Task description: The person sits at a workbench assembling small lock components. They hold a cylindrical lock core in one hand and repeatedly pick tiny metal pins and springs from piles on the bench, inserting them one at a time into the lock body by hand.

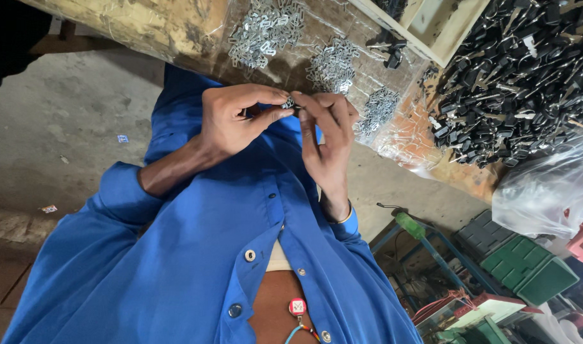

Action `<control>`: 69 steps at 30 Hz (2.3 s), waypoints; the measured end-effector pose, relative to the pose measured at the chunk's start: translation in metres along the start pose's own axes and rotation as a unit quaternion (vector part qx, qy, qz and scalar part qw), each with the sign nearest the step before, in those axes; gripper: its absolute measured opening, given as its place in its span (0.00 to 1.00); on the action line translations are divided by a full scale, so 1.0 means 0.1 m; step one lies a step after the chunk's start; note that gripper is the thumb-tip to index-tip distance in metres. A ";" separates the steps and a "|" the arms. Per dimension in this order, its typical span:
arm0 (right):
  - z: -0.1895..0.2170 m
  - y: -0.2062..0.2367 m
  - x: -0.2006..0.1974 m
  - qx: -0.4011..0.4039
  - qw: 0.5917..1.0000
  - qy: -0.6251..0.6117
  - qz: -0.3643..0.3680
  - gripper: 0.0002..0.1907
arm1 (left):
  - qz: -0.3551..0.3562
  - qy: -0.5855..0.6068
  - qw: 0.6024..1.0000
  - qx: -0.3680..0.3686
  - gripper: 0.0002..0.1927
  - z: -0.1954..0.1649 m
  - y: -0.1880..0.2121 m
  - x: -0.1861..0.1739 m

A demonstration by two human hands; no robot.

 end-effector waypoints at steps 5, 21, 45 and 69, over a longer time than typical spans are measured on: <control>-0.10 -0.02 0.06 0.136 0.977 -0.152 -0.061 0.19 | 0.003 -0.021 0.999 0.031 0.13 -0.01 0.00 -0.02; -0.02 -0.12 -0.09 -0.056 0.968 0.244 -0.028 0.18 | -0.034 -0.007 0.999 0.024 0.10 0.01 0.02 -0.14; -0.04 -0.03 0.02 0.035 0.994 -0.033 -0.095 0.09 | -0.051 -0.040 0.997 0.034 0.12 -0.08 -0.01 -0.12; 0.11 -0.28 0.17 -0.111 0.976 0.181 0.049 0.23 | -0.122 -0.014 0.991 0.046 0.10 -0.05 0.11 -0.45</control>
Point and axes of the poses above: each hand's wrist, its own y-axis away from the middle knuckle, its own x-axis out of the palm, z = x × y, the point moved 3 cm from there along -y, towards the middle knuckle, and after that the axes turned 11 degrees about -x, right-handed, at the moved point
